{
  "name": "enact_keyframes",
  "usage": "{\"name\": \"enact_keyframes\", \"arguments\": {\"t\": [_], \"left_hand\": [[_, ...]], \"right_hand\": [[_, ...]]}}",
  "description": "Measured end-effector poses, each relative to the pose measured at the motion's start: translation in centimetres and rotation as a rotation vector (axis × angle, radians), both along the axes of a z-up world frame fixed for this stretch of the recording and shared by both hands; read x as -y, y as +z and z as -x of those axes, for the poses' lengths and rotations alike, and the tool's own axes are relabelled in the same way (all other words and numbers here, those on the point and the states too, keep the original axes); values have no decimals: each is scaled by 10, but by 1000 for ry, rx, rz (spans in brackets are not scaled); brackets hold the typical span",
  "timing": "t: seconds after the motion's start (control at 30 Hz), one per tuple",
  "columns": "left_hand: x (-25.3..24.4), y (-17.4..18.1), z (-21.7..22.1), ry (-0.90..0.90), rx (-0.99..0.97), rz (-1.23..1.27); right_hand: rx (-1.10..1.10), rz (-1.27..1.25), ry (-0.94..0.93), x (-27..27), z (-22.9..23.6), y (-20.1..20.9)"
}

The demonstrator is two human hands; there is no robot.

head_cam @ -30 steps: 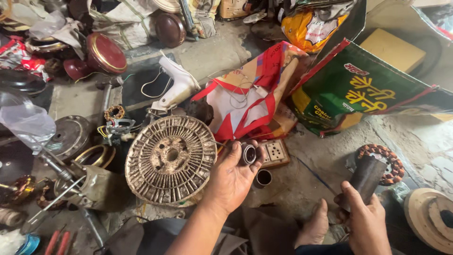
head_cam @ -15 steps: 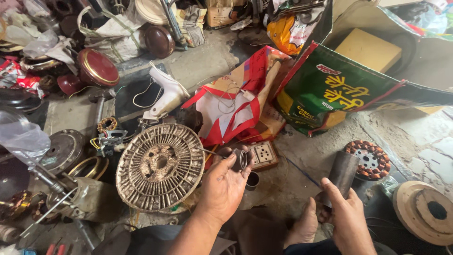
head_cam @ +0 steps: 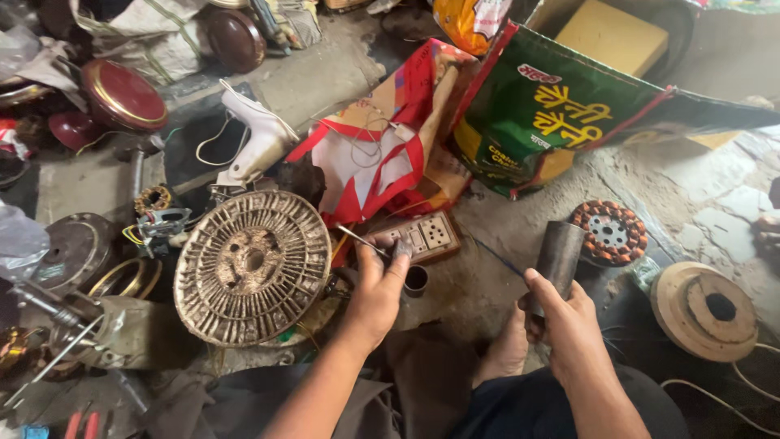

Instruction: The person sits on the floor and repeatedly hammers a small cylindrical metal component, likely a motor part, using a metal pipe as a makeshift hammer. The person also uses a thin metal rod to adjust or inspect the interior of the component. The task involves repetitive striking and occasional inspection of the part.

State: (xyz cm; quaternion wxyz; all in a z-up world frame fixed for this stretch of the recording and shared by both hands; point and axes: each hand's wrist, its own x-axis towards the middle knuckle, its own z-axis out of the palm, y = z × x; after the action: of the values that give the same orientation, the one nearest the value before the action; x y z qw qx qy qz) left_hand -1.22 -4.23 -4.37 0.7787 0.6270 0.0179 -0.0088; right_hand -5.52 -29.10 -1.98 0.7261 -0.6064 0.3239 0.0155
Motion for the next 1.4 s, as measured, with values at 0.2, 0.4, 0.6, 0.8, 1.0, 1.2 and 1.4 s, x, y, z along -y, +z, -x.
{"name": "enact_keyframes", "arguments": {"t": [0.2, 0.4, 0.6, 0.8, 1.0, 1.2, 1.4], "left_hand": [[5, -50, 1, -18, 391, -854], [12, -64, 0, -77, 533, -1061], [16, -65, 0, -49, 497, -1117], [17, -69, -2, -3, 541, -1086], [14, -70, -6, -34, 491, -1078], [12, -72, -4, 20, 531, -991], [10, -69, 3, 31, 608, -993]], "right_hand": [[-58, 49, 48, -2, -5, 5], [-44, 62, 79, -1, -3, -4], [-67, 55, 89, -2, -4, -2], [-31, 58, 108, -3, -3, -8], [-87, 120, 112, -7, -4, -5], [43, 455, 246, -42, -3, 6], [423, 162, 231, -95, -30, -3]]}}
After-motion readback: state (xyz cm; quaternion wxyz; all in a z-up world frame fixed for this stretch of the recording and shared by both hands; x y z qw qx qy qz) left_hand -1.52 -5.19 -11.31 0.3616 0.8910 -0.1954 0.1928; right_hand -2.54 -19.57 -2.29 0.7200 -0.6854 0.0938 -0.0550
